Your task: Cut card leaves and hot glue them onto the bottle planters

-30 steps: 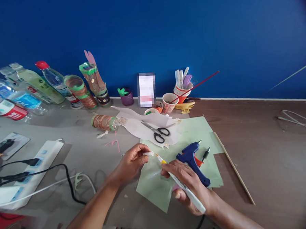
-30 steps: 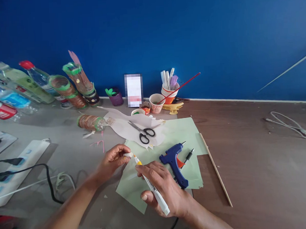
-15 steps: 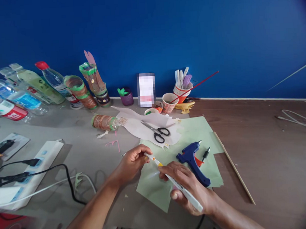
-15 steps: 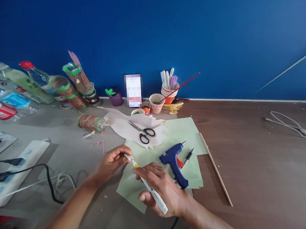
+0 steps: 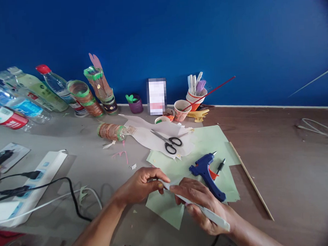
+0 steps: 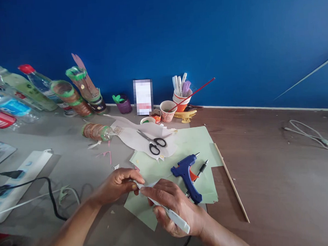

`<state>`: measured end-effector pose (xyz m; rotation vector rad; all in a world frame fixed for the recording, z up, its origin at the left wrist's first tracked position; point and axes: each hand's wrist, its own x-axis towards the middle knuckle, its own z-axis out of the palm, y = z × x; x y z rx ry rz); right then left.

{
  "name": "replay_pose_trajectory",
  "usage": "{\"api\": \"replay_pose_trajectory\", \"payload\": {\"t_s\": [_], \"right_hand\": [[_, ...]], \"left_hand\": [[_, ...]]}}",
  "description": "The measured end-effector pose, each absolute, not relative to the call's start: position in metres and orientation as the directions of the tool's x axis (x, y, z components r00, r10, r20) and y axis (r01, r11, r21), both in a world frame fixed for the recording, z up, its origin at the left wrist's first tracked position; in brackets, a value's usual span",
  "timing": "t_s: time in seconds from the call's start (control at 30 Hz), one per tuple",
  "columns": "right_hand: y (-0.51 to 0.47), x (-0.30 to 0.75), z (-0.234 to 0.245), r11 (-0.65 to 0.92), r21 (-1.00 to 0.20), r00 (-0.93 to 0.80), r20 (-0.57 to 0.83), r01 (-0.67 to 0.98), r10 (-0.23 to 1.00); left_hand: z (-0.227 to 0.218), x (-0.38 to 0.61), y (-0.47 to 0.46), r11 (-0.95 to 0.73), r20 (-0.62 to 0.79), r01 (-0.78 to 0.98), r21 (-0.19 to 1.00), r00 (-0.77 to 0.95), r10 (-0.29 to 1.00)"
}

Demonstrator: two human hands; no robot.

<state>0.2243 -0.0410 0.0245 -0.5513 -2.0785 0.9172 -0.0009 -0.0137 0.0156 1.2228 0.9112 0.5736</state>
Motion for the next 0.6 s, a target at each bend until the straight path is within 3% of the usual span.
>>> {"api": "replay_pose_trajectory", "payload": {"t_s": [0.37,0.5,0.6], "right_hand": [[-0.041,0.219,0.015,0.665,-0.747,-0.608,0.536,-0.017,0.586],[-0.036,0.221,0.02,0.639,-0.767,-0.609,0.483,0.052,0.629],[-0.032,0.222,0.026,0.664,-0.735,-0.611,0.466,0.135,0.64]], "left_hand": [[0.013,-0.001,-0.018,0.227,-0.271,0.15,0.962,0.582,0.767],[0.015,0.002,-0.019,0.188,-0.26,0.186,0.964,0.543,0.799],[0.015,-0.001,-0.013,0.075,-0.137,0.159,0.985,0.433,0.891]]}}
